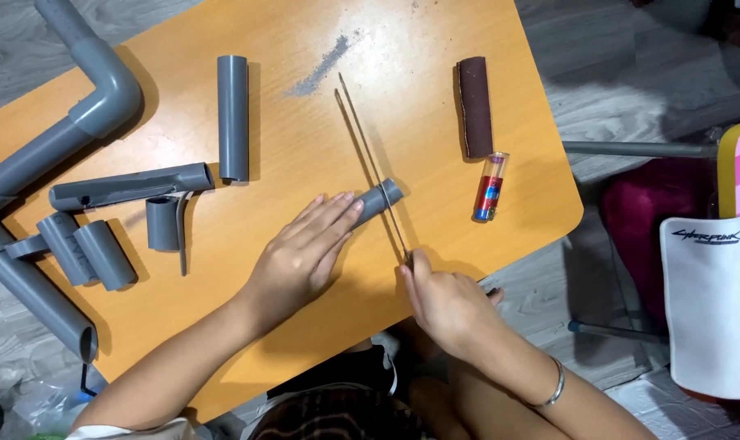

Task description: Cutting a PVC pipe into segments using a manual saw blade on a low table while sitting on the floor.

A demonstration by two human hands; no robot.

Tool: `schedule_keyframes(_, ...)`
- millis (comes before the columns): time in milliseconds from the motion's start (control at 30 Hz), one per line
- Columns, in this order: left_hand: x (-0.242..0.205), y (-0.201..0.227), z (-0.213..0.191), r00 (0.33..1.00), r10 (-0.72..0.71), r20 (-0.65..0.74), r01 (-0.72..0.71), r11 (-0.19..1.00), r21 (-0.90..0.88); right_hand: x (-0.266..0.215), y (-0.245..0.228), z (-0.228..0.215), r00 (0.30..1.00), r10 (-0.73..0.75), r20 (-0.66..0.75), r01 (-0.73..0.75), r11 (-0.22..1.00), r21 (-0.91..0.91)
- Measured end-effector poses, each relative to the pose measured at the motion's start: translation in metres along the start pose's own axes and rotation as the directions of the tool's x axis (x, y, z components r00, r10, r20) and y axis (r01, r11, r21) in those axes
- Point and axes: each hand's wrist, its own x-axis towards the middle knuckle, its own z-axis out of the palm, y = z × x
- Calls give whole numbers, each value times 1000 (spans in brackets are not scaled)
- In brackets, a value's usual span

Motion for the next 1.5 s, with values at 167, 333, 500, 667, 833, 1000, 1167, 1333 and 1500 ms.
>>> schedule_keyframes(167,-5,-19,2,997,-53,-54,58,994,96,-21,20,13,961,-273,-35,270,959,-82)
schedule_keyframes(333,-4,-26,-4,998,-56,-22,59,984,167,-27,28,21,982,-176,-68,171,983,-74)
schedule_keyframes(500,-3,-16,3,991,74,110,-89,987,135,-4,11,7,995,-91,40,90,996,28)
schedule_keyframes(667,-1,-12,9,960,232,-159,-199,959,201,0,-1,0,994,-3,111,1,1000,14)
schedule_keyframes(833,-9,-26,21,954,233,-187,-189,956,224,-3,0,-3,986,13,166,-17,1000,19)
schedule_keyframes(1000,-3,-19,8,977,184,-111,-164,972,166,-6,1,1,997,-1,84,-1,1000,22)
schedule_keyframes(1167,-6,-23,14,994,105,2,-102,962,253,-6,2,4,999,-32,27,33,999,-42)
schedule_keyframes(1333,-3,-1,-1,996,80,-24,-76,988,135,-10,3,21,978,-117,-171,100,990,-104)
schedule_keyframes(1500,0,-3,-3,995,93,-23,-90,991,95,-8,3,14,942,-190,-278,176,982,-73)
